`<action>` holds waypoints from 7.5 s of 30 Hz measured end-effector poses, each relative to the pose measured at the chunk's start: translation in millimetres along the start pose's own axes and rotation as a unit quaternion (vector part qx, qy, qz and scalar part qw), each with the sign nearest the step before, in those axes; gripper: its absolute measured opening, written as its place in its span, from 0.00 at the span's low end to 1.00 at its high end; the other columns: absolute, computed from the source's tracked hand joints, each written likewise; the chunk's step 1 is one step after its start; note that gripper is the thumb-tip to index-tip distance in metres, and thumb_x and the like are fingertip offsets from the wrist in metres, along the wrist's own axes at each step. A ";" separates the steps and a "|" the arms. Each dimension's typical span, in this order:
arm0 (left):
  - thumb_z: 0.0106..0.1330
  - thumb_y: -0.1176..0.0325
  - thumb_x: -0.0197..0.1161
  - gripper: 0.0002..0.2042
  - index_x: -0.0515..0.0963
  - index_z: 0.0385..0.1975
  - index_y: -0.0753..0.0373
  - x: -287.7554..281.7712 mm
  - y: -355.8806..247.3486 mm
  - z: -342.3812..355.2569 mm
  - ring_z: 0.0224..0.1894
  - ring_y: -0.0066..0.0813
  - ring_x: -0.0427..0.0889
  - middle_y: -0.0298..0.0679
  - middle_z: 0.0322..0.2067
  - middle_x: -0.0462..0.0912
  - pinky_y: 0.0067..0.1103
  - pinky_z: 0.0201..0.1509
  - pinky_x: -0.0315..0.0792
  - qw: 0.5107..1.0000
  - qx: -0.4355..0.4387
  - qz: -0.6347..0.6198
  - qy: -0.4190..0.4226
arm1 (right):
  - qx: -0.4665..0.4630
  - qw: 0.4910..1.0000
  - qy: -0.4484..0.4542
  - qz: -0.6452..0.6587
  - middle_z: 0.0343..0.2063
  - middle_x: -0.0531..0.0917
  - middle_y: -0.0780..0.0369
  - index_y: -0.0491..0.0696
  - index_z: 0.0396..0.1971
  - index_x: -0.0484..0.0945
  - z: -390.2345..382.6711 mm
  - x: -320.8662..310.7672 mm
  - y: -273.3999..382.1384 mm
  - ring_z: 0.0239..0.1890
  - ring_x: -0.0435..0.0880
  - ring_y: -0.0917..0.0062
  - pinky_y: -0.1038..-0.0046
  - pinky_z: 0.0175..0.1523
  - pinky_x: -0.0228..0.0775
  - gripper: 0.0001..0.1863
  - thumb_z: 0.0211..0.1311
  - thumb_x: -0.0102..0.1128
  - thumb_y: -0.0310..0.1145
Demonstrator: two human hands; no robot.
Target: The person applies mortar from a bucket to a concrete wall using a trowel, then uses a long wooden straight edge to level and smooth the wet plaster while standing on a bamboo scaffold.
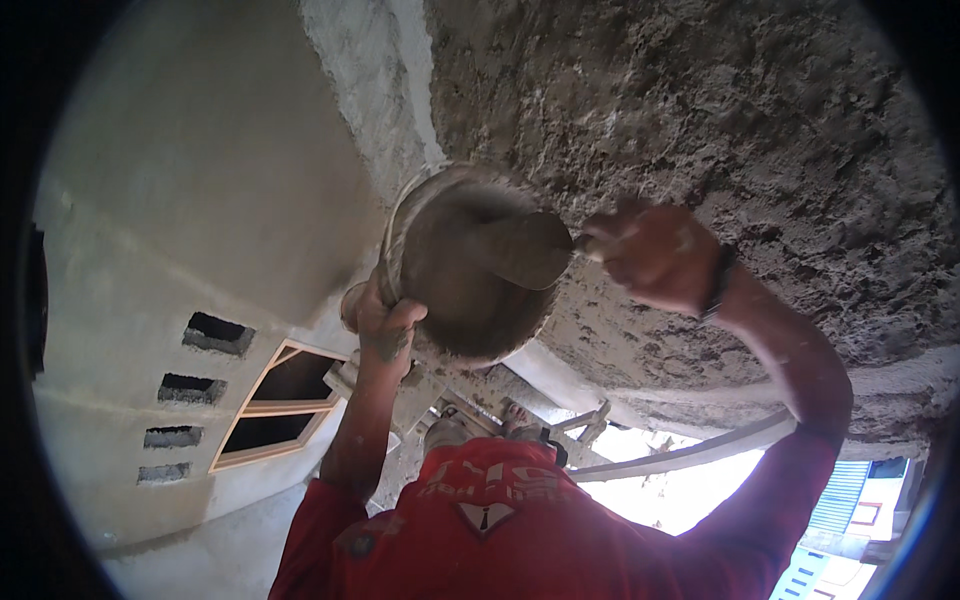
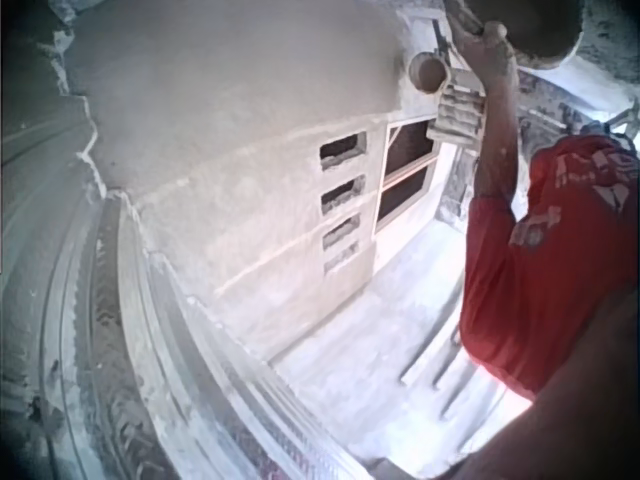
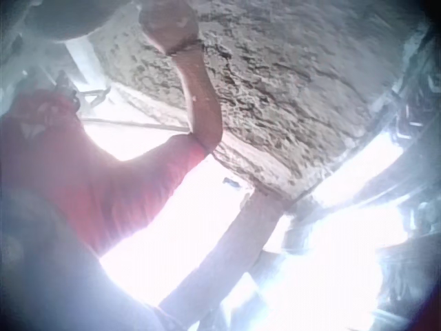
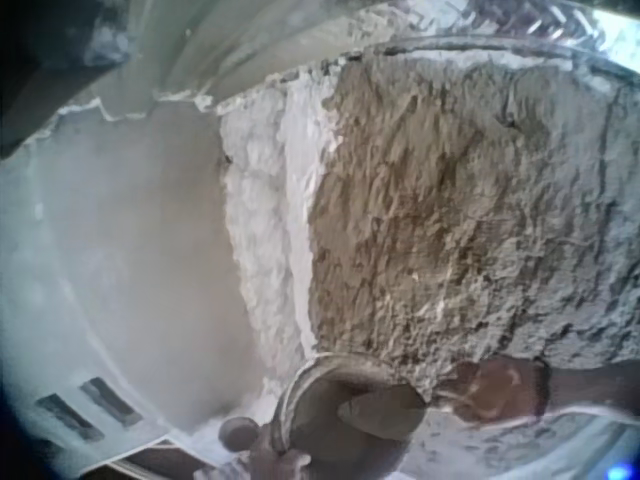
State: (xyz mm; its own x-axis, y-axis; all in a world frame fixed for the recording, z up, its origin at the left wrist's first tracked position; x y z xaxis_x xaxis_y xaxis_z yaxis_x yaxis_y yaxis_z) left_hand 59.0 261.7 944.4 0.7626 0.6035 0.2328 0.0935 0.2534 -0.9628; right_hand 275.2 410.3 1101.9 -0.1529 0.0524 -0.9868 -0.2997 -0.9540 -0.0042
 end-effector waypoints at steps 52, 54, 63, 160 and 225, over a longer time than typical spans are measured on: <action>0.43 0.74 0.54 0.26 0.70 0.48 0.70 -24.4 -38.1 12.1 0.39 0.24 0.76 0.38 0.39 0.78 0.19 0.46 0.70 0.998 0.011 -0.033 -0.042 | 0.122 0.975 0.039 0.180 0.28 0.80 0.57 0.42 0.42 0.73 37.4 -4.8 16.4 0.33 0.79 0.73 0.72 0.34 0.74 0.16 0.64 0.44 0.37; 0.44 0.73 0.54 0.25 0.70 0.48 0.69 -14.5 -53.7 8.5 0.36 0.24 0.77 0.37 0.36 0.79 0.20 0.45 0.71 0.998 0.007 0.038 -0.039 | 0.209 0.972 0.108 -0.025 0.29 0.80 0.53 0.43 0.42 0.74 51.3 21.5 31.0 0.37 0.81 0.68 0.68 0.38 0.76 0.14 0.61 0.42 0.32; 0.46 0.73 0.54 0.24 0.71 0.48 0.70 -12.4 -41.2 8.3 0.35 0.26 0.78 0.40 0.34 0.80 0.22 0.44 0.72 1.000 0.015 0.004 -0.018 | -0.047 0.989 0.074 0.119 0.28 0.82 0.57 0.46 0.42 0.76 50.1 133.6 35.9 0.33 0.82 0.62 0.62 0.37 0.74 0.14 0.60 0.46 0.32; 0.38 0.74 0.57 0.25 0.73 0.43 0.69 -112.6 -0.8 20.0 0.39 0.24 0.72 0.35 0.37 0.72 0.20 0.46 0.68 0.990 0.008 -0.052 -0.134 | -0.023 0.973 0.137 -0.185 0.39 0.74 0.46 0.43 0.55 0.66 140.5 143.7 91.2 0.37 0.80 0.61 0.64 0.38 0.76 0.20 0.63 0.40 0.27; 0.40 0.75 0.55 0.28 0.69 0.49 0.71 -129.5 -23.5 36.1 0.39 0.23 0.75 0.38 0.41 0.77 0.17 0.47 0.68 0.986 0.060 -0.041 -0.151 | 0.134 0.964 -0.179 0.144 0.30 0.78 0.62 0.46 0.44 0.74 132.4 -185.9 -60.3 0.22 0.77 0.84 0.82 0.20 0.75 0.21 0.62 0.55 0.48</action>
State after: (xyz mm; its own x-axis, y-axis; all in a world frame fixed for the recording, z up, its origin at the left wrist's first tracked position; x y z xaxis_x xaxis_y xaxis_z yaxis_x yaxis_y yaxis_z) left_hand -65.1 204.8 941.8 0.5293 0.7695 0.3574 0.0572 0.3880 -0.9199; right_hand 197.0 497.2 1307.0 -0.5669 -0.0595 -0.8217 -0.4217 -0.8358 0.3515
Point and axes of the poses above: each hand's wrist, its own z-axis towards the middle knuckle, its own x-axis out of the palm, y = z × x, the point moved 8 cm from there along z, towards the middle knuckle
